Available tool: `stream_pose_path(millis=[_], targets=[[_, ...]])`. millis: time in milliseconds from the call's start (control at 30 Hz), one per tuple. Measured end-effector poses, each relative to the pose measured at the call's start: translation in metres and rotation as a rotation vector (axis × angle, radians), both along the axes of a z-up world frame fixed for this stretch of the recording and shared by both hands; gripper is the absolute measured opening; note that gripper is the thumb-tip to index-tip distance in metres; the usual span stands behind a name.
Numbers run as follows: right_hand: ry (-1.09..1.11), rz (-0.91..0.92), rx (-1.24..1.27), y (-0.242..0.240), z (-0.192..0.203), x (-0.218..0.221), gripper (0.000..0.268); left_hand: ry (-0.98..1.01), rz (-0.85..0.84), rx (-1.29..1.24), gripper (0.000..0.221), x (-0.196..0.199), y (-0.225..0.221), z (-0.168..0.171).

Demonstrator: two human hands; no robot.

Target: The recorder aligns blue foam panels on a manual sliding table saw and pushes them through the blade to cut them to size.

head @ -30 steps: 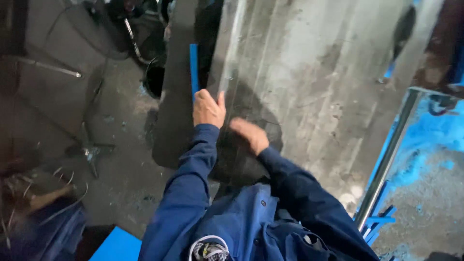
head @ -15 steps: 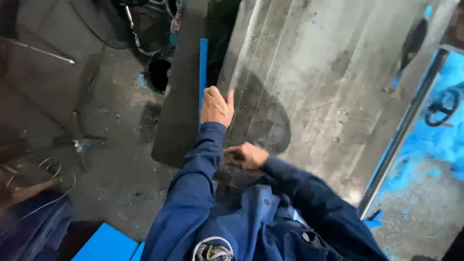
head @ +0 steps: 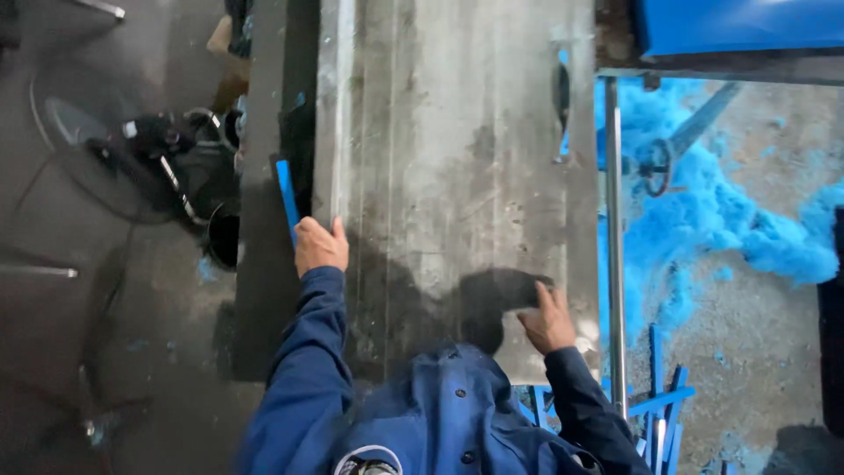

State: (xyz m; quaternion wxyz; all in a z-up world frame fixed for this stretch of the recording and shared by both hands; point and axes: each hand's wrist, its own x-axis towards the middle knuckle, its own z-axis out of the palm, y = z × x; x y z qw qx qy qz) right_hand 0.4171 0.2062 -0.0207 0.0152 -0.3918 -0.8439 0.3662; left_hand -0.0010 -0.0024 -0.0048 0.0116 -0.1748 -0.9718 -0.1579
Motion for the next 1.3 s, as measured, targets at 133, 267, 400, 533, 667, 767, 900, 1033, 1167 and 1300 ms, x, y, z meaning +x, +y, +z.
stream_pose_path(millis=[133,267,400,533,667,767,900,1033,1167,1300], targets=[[-0.43,-0.2,0.162,-0.002,-0.005,0.051,0.103,0.04,-0.018,0.048,0.053,-0.001,0.0,-0.005],[-0.561,-0.121,0.211,-0.002,-0.011,0.055,0.114,0.025,0.027,-0.017,0.057,0.0,-0.001,-0.007],[-0.646,-0.15,0.199,0.001,-0.03,0.048,0.115,0.019,0.047,-0.056,0.059,-0.003,-0.001,-0.012],[-0.696,-0.11,0.22,0.002,-0.029,0.047,0.115,0.052,0.028,-0.048,0.059,-0.002,0.0,-0.01],[-0.673,-0.106,0.226,0.0,-0.026,0.049,0.113,0.036,0.038,-0.062,0.059,-0.003,-0.001,-0.012],[-0.645,-0.119,0.231,0.0,-0.022,0.049,0.112,0.02,0.055,-0.083,0.06,-0.002,0.004,-0.006],[-0.575,-0.185,0.175,0.0,-0.026,0.051,0.114,-0.034,0.081,-0.157,0.063,-0.003,0.003,-0.005],[-0.613,-0.17,0.207,0.0,-0.033,0.052,0.115,-0.002,0.06,-0.104,0.063,-0.005,0.0,-0.006],[-0.607,-0.177,0.237,0.0,-0.044,0.058,0.118,-0.089,0.045,-0.099,0.059,-0.003,0.002,0.005],[-0.591,-0.202,0.233,-0.002,-0.037,0.055,0.116,-0.05,0.015,-0.064,0.055,-0.003,0.0,0.004]])
